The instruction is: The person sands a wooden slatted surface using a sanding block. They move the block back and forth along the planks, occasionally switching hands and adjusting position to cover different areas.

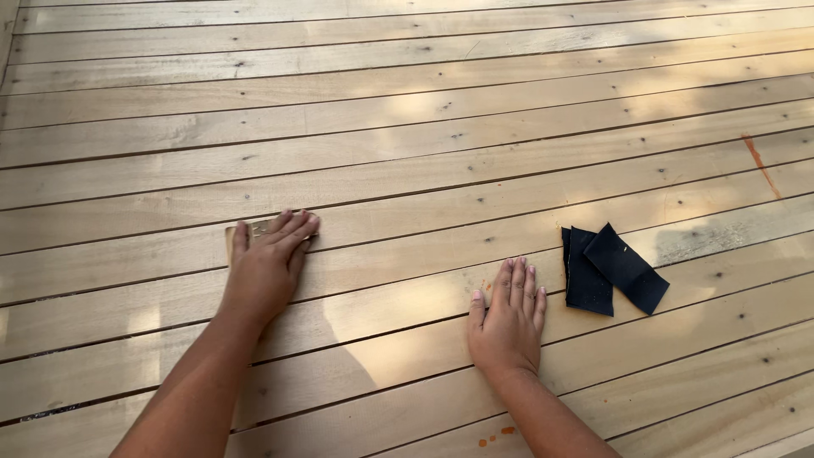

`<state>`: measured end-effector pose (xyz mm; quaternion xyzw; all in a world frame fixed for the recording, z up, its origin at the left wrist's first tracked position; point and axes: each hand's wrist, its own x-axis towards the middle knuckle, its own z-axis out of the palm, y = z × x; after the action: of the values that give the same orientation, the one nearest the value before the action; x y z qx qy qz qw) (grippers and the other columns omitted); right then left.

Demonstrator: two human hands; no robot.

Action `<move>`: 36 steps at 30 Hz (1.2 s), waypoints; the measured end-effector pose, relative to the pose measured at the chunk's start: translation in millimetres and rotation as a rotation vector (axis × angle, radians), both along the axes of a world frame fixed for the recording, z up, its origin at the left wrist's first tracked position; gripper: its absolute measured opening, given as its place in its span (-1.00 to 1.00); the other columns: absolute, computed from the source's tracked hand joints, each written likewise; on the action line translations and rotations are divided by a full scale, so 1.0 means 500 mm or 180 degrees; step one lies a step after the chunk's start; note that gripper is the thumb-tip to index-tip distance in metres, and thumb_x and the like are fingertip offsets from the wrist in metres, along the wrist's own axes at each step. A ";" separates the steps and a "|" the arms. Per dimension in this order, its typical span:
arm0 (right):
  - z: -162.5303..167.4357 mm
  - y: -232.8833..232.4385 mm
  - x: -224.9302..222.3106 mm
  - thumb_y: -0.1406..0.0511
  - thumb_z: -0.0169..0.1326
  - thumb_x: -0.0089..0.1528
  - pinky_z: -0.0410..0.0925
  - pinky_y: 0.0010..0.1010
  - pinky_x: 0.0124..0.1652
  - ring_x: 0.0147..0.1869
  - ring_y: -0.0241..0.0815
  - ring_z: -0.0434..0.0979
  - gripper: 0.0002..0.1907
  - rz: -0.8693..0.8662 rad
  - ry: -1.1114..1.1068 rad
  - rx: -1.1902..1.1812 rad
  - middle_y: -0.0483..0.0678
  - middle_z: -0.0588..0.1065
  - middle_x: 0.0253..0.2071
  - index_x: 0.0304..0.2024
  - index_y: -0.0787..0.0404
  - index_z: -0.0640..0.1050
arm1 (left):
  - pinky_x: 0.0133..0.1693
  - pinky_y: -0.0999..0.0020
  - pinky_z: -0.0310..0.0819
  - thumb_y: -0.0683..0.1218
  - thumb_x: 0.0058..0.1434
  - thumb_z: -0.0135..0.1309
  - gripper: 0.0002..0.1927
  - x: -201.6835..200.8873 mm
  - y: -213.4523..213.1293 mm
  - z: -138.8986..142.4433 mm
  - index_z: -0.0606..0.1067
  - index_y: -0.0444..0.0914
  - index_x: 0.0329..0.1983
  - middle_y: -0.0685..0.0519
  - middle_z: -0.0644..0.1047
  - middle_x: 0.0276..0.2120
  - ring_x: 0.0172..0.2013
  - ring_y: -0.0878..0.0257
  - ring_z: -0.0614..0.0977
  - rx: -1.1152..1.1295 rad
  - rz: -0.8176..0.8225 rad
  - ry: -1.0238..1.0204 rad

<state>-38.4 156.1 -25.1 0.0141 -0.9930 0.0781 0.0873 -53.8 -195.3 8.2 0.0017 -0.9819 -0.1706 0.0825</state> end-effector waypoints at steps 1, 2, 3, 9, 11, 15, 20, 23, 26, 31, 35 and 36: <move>0.000 -0.001 0.001 0.04 -0.25 0.35 -0.30 -0.07 0.46 0.64 0.04 -0.21 -0.22 -0.0001 0.0001 0.0012 0.17 -0.04 0.56 0.49 0.34 0.00 | 0.42 -0.23 -0.27 0.09 0.47 -0.23 -0.60 0.012 -0.064 0.013 0.42 0.18 0.32 0.33 0.40 0.34 0.40 0.36 0.27 -0.0111 0.0412 -0.0022; 0.000 -0.002 0.001 0.04 -0.25 0.35 -0.30 -0.07 0.45 0.63 0.04 -0.21 -0.22 -0.0002 0.0005 0.0026 0.17 -0.05 0.56 0.49 0.34 0.00 | 0.43 -0.23 -0.29 0.09 0.48 -0.24 -0.59 0.015 -0.097 0.018 0.43 0.17 0.33 0.30 0.40 0.35 0.41 0.33 0.27 -0.0044 0.0619 -0.0010; 0.000 -0.003 0.001 0.04 -0.25 0.35 -0.30 -0.07 0.45 0.63 0.04 -0.21 -0.22 -0.0011 0.0017 0.0038 0.17 -0.05 0.56 0.49 0.34 0.00 | 0.43 -0.24 -0.30 0.09 0.48 -0.24 -0.58 0.013 -0.107 0.021 0.43 0.15 0.34 0.27 0.40 0.36 0.42 0.31 0.26 0.0023 0.0818 0.0008; -0.001 -0.004 -0.004 0.06 -0.23 0.33 -0.29 -0.07 0.46 0.64 0.03 -0.18 -0.23 -0.0072 0.0021 0.0045 0.15 -0.04 0.56 0.49 0.33 0.02 | 0.44 -0.22 -0.42 0.12 0.43 -0.24 -0.54 -0.031 0.265 -0.043 0.34 0.09 0.38 0.31 0.30 0.40 0.44 0.37 0.20 0.0250 -0.0477 -0.0256; -0.002 -0.003 -0.007 0.07 -0.21 0.32 -0.28 -0.08 0.46 0.64 0.01 -0.18 -0.23 -0.0102 -0.0031 0.0086 0.13 -0.03 0.56 0.49 0.31 0.03 | 0.38 -0.27 -0.37 0.09 0.38 -0.18 -0.51 -0.033 0.379 -0.041 0.34 -0.01 0.37 0.23 0.30 0.39 0.42 0.32 0.20 0.0184 -0.1084 -0.0157; -0.004 0.001 -0.007 0.04 -0.19 0.34 -0.27 -0.07 0.46 0.64 0.02 -0.17 -0.23 -0.0092 -0.0004 0.0010 0.14 -0.02 0.56 0.48 0.31 0.05 | 0.42 -0.21 -0.34 0.04 0.43 -0.21 -0.56 -0.002 0.347 -0.004 0.36 0.07 0.37 0.27 0.34 0.38 0.41 0.35 0.23 0.0418 -0.1359 -0.0321; -0.006 0.000 -0.005 0.06 -0.20 0.34 -0.27 -0.07 0.46 0.64 0.02 -0.16 -0.23 -0.0063 0.0051 -0.0004 0.14 -0.01 0.56 0.49 0.33 0.05 | 0.42 -0.12 -0.26 0.13 0.41 -0.22 -0.56 0.127 0.009 -0.006 0.39 0.21 0.34 0.36 0.40 0.32 0.39 0.39 0.26 -0.0090 0.0001 -0.0063; -0.006 -0.003 -0.006 0.06 -0.20 0.34 -0.27 -0.07 0.47 0.64 0.02 -0.16 -0.23 -0.0048 0.0060 0.0055 0.15 -0.01 0.56 0.49 0.33 0.05 | 0.42 -0.25 -0.31 0.12 0.45 -0.25 -0.56 0.200 -0.128 -0.009 0.38 0.22 0.37 0.34 0.39 0.36 0.41 0.33 0.27 -0.0547 0.0760 -0.0045; -0.005 -0.007 -0.005 0.07 -0.21 0.34 -0.27 -0.08 0.47 0.64 0.02 -0.17 -0.24 -0.0082 0.0053 0.0062 0.14 -0.01 0.56 0.49 0.34 0.05 | 0.40 -0.29 -0.37 0.12 0.46 -0.25 -0.56 0.185 -0.097 -0.010 0.37 0.22 0.37 0.32 0.38 0.37 0.43 0.30 0.25 -0.0691 0.0929 -0.0083; -0.001 -0.007 -0.002 0.13 -0.26 0.37 -0.26 -0.08 0.47 0.64 0.00 -0.16 -0.29 -0.0058 0.0126 -0.0111 0.13 -0.01 0.57 0.49 0.35 0.07 | 0.43 -0.22 -0.50 0.12 0.43 -0.30 -0.53 0.003 0.230 -0.012 0.27 0.17 0.40 0.34 0.26 0.40 0.44 0.37 0.11 -0.0006 -0.0525 -0.0700; -0.002 -0.006 -0.004 0.13 -0.25 0.37 -0.26 -0.07 0.46 0.64 0.00 -0.15 -0.32 -0.0086 0.0051 -0.0110 0.13 0.00 0.56 0.46 0.34 0.09 | 0.41 -0.33 -0.36 0.07 0.42 -0.19 -0.55 -0.126 0.450 0.003 0.35 0.05 0.38 0.32 0.33 0.39 0.44 0.33 0.19 0.0245 -0.1323 -0.0153; -0.001 -0.005 -0.004 0.13 -0.25 0.37 -0.26 -0.06 0.45 0.64 0.01 -0.16 -0.33 -0.0081 0.0008 -0.0120 0.15 0.01 0.55 0.46 0.35 0.10 | 0.40 -0.33 -0.35 0.06 0.42 -0.19 -0.54 -0.136 0.472 0.002 0.35 0.06 0.38 0.32 0.33 0.39 0.44 0.33 0.19 0.0206 -0.1337 -0.0145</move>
<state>-40.6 153.6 -25.8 -0.0001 -0.9914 0.0957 0.0898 -121.9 40.5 9.4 -0.1965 -0.9563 -0.2154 0.0228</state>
